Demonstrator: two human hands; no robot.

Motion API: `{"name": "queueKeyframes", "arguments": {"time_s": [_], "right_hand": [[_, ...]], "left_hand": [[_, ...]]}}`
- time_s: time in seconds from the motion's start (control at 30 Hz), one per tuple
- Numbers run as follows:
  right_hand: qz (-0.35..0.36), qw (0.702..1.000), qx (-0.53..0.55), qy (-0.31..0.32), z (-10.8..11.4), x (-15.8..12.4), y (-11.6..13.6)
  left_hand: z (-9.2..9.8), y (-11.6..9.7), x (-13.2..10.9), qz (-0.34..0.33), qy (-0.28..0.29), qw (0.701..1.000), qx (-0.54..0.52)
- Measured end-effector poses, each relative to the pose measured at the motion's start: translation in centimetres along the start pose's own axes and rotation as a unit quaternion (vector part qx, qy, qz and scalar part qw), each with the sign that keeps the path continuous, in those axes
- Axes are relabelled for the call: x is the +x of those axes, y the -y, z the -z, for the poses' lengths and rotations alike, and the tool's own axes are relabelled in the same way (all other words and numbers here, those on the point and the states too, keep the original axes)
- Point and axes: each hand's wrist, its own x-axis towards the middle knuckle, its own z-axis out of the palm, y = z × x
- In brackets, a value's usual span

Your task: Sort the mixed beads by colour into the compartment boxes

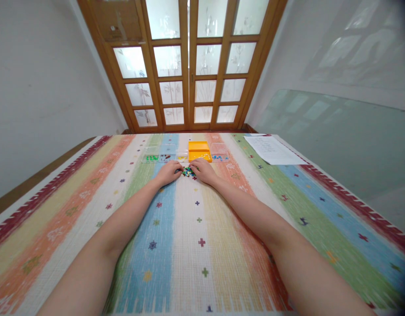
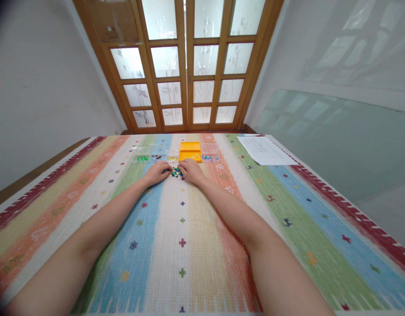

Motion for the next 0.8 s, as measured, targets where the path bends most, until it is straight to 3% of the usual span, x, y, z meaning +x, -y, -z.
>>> {"name": "queueKeyframes", "arguments": {"time_s": [0.3, 0.53, 0.8], "right_hand": [[0.004, 1.0, -0.004, -0.001, 0.1, 0.0, 0.1], [0.004, 1.0, -0.001, -0.002, 0.1, -0.1, 0.1], [-0.002, 1.0, 0.005, 0.011, 0.1, -0.1, 0.1]], "left_hand": [[-0.3, 0.7, 0.2, 0.089, -0.076, 0.988, -0.101], [0.2, 2.9, 0.1, 0.149, -0.184, 0.962, -0.138], [1.6, 8.4, -1.0, 0.254, -0.359, 0.878, -0.19]]}}
